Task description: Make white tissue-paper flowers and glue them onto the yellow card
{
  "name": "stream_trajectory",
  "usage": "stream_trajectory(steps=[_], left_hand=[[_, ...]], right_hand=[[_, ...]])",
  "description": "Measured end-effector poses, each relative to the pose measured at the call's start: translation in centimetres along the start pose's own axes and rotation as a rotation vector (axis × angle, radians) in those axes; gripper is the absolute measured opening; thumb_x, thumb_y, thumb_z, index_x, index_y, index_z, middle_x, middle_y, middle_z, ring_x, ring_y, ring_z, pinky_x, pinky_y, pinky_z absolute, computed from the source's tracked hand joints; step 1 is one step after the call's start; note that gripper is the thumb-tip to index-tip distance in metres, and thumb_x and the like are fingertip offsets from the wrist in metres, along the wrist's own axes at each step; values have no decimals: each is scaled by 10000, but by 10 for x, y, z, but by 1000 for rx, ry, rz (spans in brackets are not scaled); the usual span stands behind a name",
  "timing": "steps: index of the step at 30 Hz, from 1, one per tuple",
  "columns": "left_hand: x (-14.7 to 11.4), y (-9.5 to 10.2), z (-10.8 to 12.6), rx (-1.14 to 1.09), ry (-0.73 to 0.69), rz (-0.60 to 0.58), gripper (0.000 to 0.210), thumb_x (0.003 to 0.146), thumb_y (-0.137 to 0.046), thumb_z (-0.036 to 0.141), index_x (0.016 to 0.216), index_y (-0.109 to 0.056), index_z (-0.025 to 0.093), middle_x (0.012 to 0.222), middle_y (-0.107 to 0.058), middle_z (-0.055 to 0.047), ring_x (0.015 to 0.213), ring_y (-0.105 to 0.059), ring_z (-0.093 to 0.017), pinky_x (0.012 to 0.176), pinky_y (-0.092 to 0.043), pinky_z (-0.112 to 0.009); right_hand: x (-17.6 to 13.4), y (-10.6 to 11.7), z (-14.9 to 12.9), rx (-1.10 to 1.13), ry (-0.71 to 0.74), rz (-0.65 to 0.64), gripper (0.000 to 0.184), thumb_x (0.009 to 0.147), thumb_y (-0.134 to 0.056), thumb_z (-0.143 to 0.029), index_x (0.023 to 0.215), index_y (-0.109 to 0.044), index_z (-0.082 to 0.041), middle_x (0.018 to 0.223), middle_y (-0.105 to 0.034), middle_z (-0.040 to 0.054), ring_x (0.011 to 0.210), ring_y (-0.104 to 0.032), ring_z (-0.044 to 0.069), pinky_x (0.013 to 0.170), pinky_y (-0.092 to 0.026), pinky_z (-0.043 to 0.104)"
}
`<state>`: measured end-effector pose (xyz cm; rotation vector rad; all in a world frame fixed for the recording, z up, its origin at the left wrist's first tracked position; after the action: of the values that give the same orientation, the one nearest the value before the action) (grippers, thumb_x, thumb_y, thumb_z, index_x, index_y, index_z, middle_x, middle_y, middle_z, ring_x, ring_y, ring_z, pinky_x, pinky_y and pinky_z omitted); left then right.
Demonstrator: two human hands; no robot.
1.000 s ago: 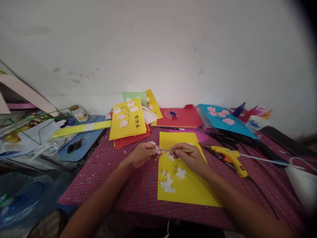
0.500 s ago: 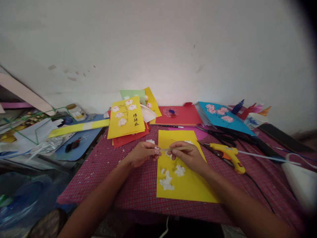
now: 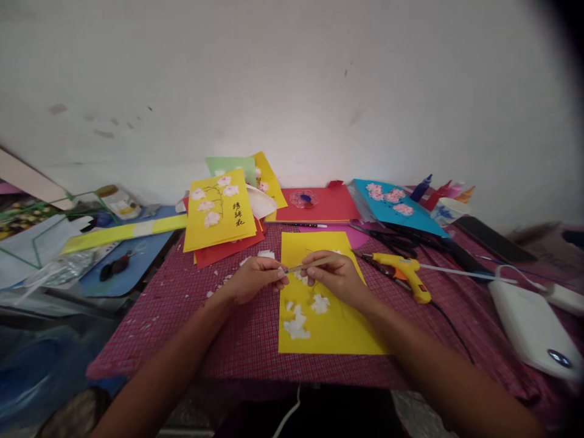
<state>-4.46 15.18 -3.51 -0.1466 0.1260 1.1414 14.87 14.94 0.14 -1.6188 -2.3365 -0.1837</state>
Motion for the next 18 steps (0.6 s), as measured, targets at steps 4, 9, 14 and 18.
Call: stream_trajectory(steps=[4,9,14,18], left_hand=[[1,0,-2,-19,8,-12,273,776,-778,378,903,-762,137,814,-751,-68,641,-635,-118,646,-488,-245],[0,-4,0,38,-19,-35,225,804,-755,364,850,-761,144,792,-743,-54,627,-616,-106,642,-481,-233],[0,-4,0,15,-7,-56,243,803,-755,376,841,-756,137,760,-730,-50,612,-608,-104,637,-484,-233],[1,-2,-2,11,6,-34,273,775,-777,373,911,-758,137,800,-746,-62,626,-623,-113,649,-497,-245]], right_hand=[[0,2,-1,-130,9,43,207,869,-714,-345,737,-770,-195,779,-703,36,520,-630,105,512,-526,245],[0,4,-2,-146,18,102,243,857,-716,-344,674,-755,-189,767,-687,37,493,-608,98,475,-503,241],[-1,0,-2,-34,1,25,167,804,-771,-365,815,-772,-199,830,-729,50,532,-655,124,506,-539,258],[0,2,-6,-136,-3,59,238,840,-734,-391,712,-763,-192,804,-722,57,516,-633,113,496,-529,249]])
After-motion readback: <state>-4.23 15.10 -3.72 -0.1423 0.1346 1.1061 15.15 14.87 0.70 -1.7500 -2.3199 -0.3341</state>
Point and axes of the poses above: each hand's wrist, its own x-axis towards the middle knuckle, its own y-axis out of the back of the hand, z = x × y, the point moved 6 cm from there along x, towards the middle knuckle
